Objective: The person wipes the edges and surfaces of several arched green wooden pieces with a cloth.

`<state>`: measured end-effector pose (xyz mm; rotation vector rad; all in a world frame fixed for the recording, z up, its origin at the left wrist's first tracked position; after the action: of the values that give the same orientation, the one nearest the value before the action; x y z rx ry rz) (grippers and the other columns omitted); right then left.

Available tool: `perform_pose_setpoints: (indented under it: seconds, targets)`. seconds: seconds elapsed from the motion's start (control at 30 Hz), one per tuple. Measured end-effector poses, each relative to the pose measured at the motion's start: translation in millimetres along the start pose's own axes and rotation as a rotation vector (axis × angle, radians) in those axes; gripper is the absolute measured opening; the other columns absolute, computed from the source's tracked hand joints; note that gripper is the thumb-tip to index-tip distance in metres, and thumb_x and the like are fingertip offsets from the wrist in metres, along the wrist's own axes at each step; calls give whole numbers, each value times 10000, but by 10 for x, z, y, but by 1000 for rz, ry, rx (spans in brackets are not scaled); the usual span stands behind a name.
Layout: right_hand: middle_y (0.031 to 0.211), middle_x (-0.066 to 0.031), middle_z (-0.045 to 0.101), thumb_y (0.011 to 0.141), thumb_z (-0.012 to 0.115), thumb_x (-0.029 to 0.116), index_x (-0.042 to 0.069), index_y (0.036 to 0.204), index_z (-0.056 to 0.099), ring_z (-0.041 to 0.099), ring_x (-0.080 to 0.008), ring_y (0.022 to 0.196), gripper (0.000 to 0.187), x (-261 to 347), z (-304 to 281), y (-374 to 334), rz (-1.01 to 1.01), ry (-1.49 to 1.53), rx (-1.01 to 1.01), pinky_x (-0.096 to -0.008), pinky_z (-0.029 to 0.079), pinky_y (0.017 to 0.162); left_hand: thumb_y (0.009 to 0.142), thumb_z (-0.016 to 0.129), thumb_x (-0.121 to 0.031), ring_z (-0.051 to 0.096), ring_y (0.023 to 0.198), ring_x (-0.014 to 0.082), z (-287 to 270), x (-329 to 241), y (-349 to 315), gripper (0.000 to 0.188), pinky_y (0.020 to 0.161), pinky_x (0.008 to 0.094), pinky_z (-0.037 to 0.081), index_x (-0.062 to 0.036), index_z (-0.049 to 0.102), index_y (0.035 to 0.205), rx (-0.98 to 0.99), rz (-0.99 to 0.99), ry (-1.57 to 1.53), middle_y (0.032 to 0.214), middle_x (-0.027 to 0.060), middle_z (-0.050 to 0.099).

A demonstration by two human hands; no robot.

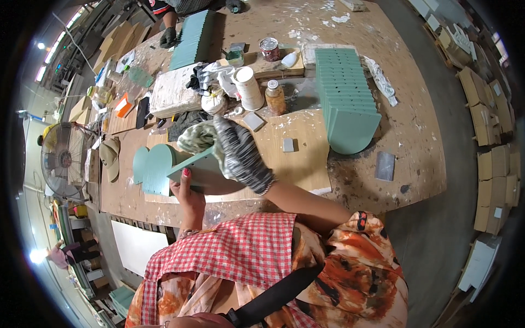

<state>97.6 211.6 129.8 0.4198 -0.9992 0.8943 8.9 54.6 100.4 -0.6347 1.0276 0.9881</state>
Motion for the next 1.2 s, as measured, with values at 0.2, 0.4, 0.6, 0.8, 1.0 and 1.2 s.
perform_pose_setpoints:
  seconds: [0.2, 0.4, 0.6, 0.8, 1.0, 1.2]
  targets:
    - [1002, -76, 607, 916, 546, 291, 32, 1113, 577, 555, -129, 923, 327, 251, -440, 99, -256, 28, -328, -270, 459, 838, 691, 743, -28, 541, 734, 154, 69, -332, 72, 198, 673, 266, 433, 24, 618, 836, 194, 390, 298, 801, 93, 624]
    - [1063, -90, 599, 944, 487, 324, 52, 1204, 534, 606, -116, 846, 379, 638, -329, -98, -586, -281, -249, -259, 529, 702, 689, 728, 67, 573, 669, 143, 249, -303, 96, 209, 597, 252, 448, 23, 634, 871, 376, 463, 443, 804, 117, 652]
    - [1203, -138, 558, 867, 525, 151, 64, 1184, 550, 518, -295, 1143, 329, 246, 415, -132, -841, -1040, 223, -419, 328, 1041, 676, 691, 60, 591, 629, 180, 210, -216, 131, 201, 563, 263, 451, 33, 598, 853, 409, 535, 711, 765, 125, 626]
    - [1090, -159, 589, 838, 491, 97, 15, 1089, 566, 536, -311, 1057, 274, -324, 166, 88, -681, -1179, 60, -452, 348, 994, 682, 747, -3, 595, 585, 213, 174, -367, 127, 208, 547, 272, 450, 8, 640, 860, 371, 575, 916, 709, 112, 602]
    - [854, -187, 594, 895, 437, 136, 18, 1074, 543, 595, -319, 735, 239, -571, -327, 211, -365, -895, -47, -383, 495, 705, 686, 732, 26, 581, 577, 198, 87, -369, 75, 190, 528, 272, 432, 6, 639, 849, 362, 552, 888, 682, 107, 587]
    - [802, -111, 600, 943, 439, 182, 24, 1016, 562, 568, -156, 647, 214, -529, -766, 368, -160, -165, -161, -280, 488, 584, 707, 695, 30, 576, 601, 226, -16, -266, 75, 181, 548, 282, 434, 10, 562, 829, 210, 350, 719, 696, 116, 567]
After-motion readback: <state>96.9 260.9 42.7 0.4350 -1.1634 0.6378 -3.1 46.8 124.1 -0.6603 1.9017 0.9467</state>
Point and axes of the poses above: each hand's wrist, its own y-axis towards the middle knuckle, its own z-axis out of the palm, x = y × z, the point moved 2 cm from there along y, towards the middle knuckle
